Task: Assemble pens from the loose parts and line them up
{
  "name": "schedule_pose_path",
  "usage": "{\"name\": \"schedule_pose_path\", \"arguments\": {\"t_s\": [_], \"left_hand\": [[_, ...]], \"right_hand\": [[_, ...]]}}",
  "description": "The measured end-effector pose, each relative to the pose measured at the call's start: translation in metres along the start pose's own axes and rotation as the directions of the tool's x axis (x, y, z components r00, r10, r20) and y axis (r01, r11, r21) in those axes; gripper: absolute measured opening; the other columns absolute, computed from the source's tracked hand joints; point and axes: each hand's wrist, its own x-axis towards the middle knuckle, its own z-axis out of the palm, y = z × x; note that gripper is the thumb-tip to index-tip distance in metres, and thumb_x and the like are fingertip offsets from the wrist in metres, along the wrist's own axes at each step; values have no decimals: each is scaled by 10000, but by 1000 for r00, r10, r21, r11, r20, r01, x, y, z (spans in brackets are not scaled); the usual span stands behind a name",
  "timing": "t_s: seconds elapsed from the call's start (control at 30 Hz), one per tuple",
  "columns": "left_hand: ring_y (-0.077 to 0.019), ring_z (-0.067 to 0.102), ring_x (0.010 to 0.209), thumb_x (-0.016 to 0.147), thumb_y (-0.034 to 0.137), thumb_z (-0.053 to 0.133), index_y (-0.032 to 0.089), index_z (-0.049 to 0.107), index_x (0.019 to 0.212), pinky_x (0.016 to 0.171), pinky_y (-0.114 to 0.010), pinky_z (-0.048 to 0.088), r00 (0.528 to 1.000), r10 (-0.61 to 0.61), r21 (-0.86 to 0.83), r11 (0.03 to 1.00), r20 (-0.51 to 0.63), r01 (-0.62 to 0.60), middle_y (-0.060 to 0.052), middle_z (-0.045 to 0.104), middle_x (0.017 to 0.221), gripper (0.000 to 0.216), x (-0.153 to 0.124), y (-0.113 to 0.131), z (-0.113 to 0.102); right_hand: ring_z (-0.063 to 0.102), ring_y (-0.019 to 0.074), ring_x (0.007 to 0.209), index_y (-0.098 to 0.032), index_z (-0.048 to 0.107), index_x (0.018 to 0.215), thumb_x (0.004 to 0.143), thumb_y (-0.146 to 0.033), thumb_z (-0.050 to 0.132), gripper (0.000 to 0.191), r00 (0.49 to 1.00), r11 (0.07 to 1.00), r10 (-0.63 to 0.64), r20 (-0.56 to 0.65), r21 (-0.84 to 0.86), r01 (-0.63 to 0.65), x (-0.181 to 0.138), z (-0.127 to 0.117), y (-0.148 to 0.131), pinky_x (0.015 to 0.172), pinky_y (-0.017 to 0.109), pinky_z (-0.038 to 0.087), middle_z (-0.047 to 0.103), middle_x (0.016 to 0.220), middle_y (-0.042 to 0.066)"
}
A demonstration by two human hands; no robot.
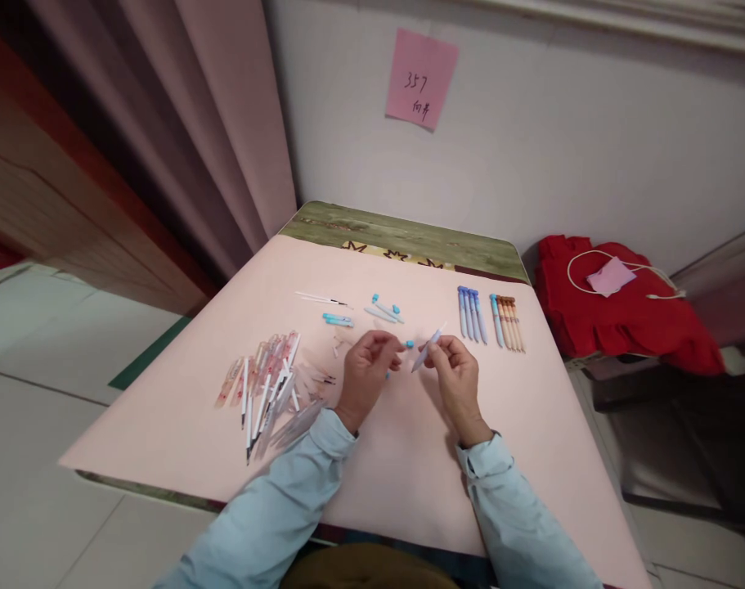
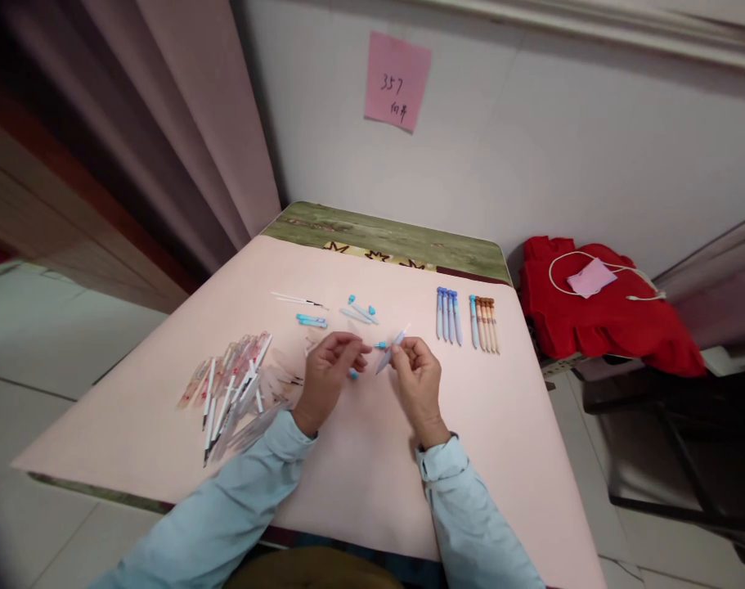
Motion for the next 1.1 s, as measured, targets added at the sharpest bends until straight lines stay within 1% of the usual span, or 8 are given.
{"name": "schedule_pose_path", "arguments": {"t_s": [0.1,0.17,0.33,0.5,0.6,0.77,0.93,1.1], "left_hand": [[-93,538,535,870,424,633,197,654,880,523,-202,434,963,160,24,987,-216,-158,-11,688,712,228,2,6,-7],[-86,497,515,892,428,603,207,657,888,513,-195,406,942,220,60,975,-252,-212,5,658,672,228,-2,9,-9],[-125,553,578,911,346,580,216,695,872,593,-231,429,977,204,266,940,54,-212,-5,632,642,177,-30,13,0],[-165,608,656,915,244,539,218,706,864,660,-269,436,878,185,425,819,441,-386,-50,686,724,177,-54,11,13],[-178,636,722,918,234,524,212,691,879,686,-270,446,829,206,448,761,520,-470,-66,714,799,173,-60,7,16],[-147,619,686,947,247,483,193,644,889,656,-255,441,814,224,541,648,536,-535,-32,696,768,179,-60,8,12],[-201,611,840,890,217,577,191,635,933,754,-313,464,923,172,859,341,343,-383,-55,685,896,76,-23,34,-22],[-261,547,950,853,109,556,200,679,909,810,-383,416,890,93,894,-96,447,-439,-86,655,893,163,30,50,-60]], "right_hand": [[483,113,557,-176,600,815,867,-422,594,251,998,989,-1,-69,-148,-10,5,-5,8,541,224,400,530,614,-36],[459,113,526,-178,636,789,858,-406,592,243,995,940,-34,-97,-342,-1,9,-8,14,525,226,357,511,565,-49],[523,142,594,-200,726,815,834,-363,607,203,978,708,-196,-69,-700,93,15,-10,26,567,249,314,636,662,-3],[528,146,680,-217,742,881,843,-354,640,175,964,553,-265,-13,-821,141,16,-8,36,578,250,250,665,770,23],[530,148,718,-220,742,903,857,-348,632,175,972,510,-233,20,-849,139,15,-8,37,584,260,233,671,824,31],[555,153,790,-231,731,948,879,-374,601,205,988,478,-151,10,-874,82,13,-7,35,611,269,254,675,897,24],[573,158,777,-214,719,955,906,-394,550,251,978,549,-208,-26,-830,95,12,-8,36,647,272,302,671,869,25],[589,159,802,-211,726,896,935,-373,520,265,954,541,-297,41,-816,204,8,2,29,657,271,318,676,852,32]]}}
